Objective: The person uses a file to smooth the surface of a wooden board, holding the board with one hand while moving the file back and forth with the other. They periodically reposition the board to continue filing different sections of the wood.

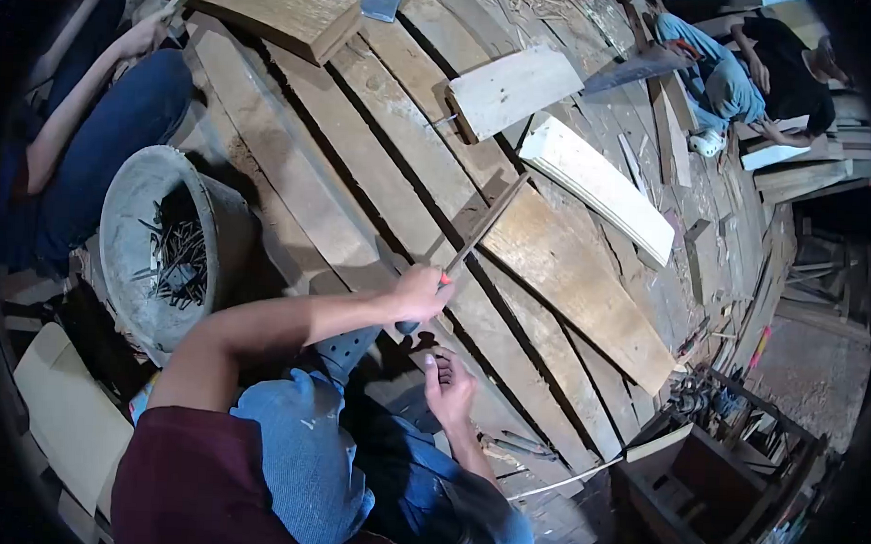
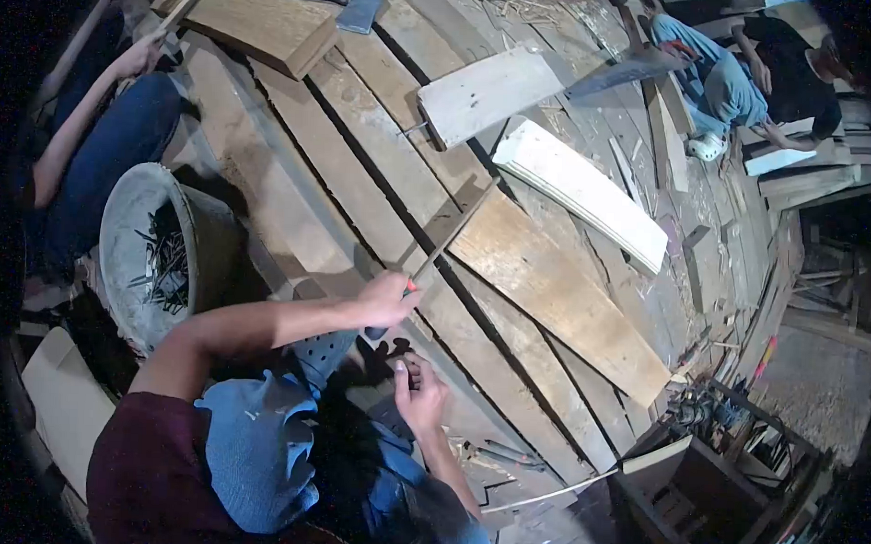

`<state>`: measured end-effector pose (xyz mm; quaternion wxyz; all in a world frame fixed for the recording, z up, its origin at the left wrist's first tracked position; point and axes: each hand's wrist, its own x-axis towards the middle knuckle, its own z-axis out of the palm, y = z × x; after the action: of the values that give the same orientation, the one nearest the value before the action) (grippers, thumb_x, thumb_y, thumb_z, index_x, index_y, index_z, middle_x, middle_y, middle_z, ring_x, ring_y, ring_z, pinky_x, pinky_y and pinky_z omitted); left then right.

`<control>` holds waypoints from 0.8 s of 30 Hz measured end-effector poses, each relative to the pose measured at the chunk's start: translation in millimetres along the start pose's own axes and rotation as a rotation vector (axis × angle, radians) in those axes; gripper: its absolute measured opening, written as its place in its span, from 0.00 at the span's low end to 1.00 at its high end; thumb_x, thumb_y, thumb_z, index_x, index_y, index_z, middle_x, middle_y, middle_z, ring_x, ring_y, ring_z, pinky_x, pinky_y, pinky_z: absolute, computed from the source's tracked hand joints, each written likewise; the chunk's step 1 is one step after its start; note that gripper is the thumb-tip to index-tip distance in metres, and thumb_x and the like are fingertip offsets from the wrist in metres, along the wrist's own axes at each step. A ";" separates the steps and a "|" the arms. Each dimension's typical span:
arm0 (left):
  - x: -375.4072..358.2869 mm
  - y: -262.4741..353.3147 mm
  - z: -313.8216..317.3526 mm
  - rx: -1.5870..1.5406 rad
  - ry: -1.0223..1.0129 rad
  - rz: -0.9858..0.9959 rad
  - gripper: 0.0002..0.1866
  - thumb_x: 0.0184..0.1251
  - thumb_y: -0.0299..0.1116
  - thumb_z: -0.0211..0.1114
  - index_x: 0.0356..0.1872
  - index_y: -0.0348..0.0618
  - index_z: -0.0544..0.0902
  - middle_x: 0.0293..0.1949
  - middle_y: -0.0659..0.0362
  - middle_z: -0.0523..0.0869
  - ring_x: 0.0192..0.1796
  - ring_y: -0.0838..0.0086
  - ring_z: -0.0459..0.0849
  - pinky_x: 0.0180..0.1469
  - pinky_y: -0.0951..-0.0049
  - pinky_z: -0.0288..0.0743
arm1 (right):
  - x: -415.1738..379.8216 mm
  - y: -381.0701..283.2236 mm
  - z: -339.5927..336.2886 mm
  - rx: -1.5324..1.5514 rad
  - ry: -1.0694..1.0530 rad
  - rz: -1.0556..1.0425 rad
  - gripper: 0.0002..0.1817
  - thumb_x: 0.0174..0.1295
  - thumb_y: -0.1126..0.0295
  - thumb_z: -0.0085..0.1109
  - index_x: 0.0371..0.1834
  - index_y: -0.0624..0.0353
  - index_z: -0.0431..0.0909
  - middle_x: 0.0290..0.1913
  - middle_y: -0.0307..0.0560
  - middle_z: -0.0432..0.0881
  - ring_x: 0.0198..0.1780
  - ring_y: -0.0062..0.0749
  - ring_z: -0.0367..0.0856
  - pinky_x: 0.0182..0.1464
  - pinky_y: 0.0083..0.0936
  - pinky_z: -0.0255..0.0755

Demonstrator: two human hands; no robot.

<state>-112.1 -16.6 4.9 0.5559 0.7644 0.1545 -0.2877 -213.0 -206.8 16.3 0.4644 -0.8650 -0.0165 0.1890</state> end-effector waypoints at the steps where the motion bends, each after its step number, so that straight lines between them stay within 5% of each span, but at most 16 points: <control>1: -2.2 0.5 3.3 -0.014 0.020 0.015 0.19 0.71 0.41 0.60 0.37 0.30 0.84 0.19 0.47 0.85 0.23 0.60 0.89 0.32 0.58 0.83 | -0.7 0.9 0.9 0.006 0.003 -0.013 0.12 0.68 0.70 0.66 0.50 0.66 0.83 0.28 0.48 0.87 0.27 0.22 0.84 0.31 0.21 0.81; 6: -31.6 -9.0 7.7 0.034 -0.005 0.026 0.19 0.72 0.40 0.58 0.44 0.28 0.82 0.17 0.47 0.85 0.22 0.60 0.89 0.32 0.58 0.83 | -0.1 -1.2 -3.0 -0.041 0.004 -0.045 0.13 0.68 0.68 0.66 0.50 0.65 0.83 0.30 0.51 0.89 0.29 0.26 0.88 0.33 0.24 0.83; 10: -7.8 -17.2 11.5 0.138 0.147 0.200 0.20 0.73 0.40 0.59 0.35 0.27 0.82 0.20 0.45 0.86 0.24 0.55 0.89 0.35 0.56 0.83 | 0.3 -1.3 -0.4 -0.054 0.031 -0.010 0.12 0.67 0.69 0.67 0.49 0.65 0.83 0.31 0.55 0.88 0.29 0.37 0.89 0.34 0.31 0.83; 15: -8.2 7.6 1.3 0.100 0.057 -0.023 0.19 0.70 0.41 0.61 0.35 0.29 0.83 0.26 0.39 0.87 0.34 0.41 0.88 0.43 0.50 0.83 | -4.7 3.3 0.1 -0.007 0.075 -0.077 0.11 0.66 0.68 0.68 0.47 0.63 0.84 0.31 0.54 0.89 0.29 0.39 0.89 0.33 0.31 0.83; 16: -4.0 -27.8 16.4 0.264 0.209 0.178 0.17 0.72 0.40 0.59 0.36 0.32 0.84 0.18 0.48 0.85 0.25 0.54 0.89 0.37 0.55 0.83 | -5.0 5.9 0.3 -0.009 0.070 -0.065 0.12 0.66 0.68 0.68 0.47 0.63 0.84 0.31 0.54 0.89 0.29 0.39 0.89 0.33 0.31 0.83; 18: -18.4 -32.9 20.6 0.363 0.341 0.255 0.18 0.72 0.40 0.59 0.33 0.32 0.85 0.18 0.47 0.85 0.27 0.52 0.89 0.40 0.53 0.83 | -6.7 9.2 -0.8 -0.009 0.060 -0.034 0.12 0.66 0.68 0.68 0.47 0.63 0.83 0.31 0.55 0.89 0.29 0.39 0.89 0.33 0.31 0.82; 22: -5.4 -3.0 3.2 0.260 0.148 0.139 0.20 0.71 0.40 0.60 0.28 0.32 0.84 0.19 0.46 0.85 0.29 0.52 0.90 0.39 0.53 0.83 | -5.9 7.8 0.0 -0.003 0.075 -0.027 0.12 0.66 0.68 0.68 0.46 0.63 0.83 0.30 0.55 0.88 0.28 0.40 0.89 0.32 0.31 0.82; 24: -2.0 -7.3 11.2 0.325 0.225 0.174 0.20 0.71 0.40 0.60 0.28 0.31 0.83 0.18 0.47 0.85 0.25 0.55 0.90 0.34 0.55 0.83 | -6.1 7.0 -1.7 -0.033 0.070 -0.094 0.11 0.66 0.68 0.68 0.45 0.64 0.83 0.29 0.55 0.87 0.27 0.41 0.89 0.32 0.32 0.82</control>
<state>-120.7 -24.5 -1.9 0.4275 0.8817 0.1007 -0.1726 -219.1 -213.4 13.4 0.4589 -0.8769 -0.0437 0.1362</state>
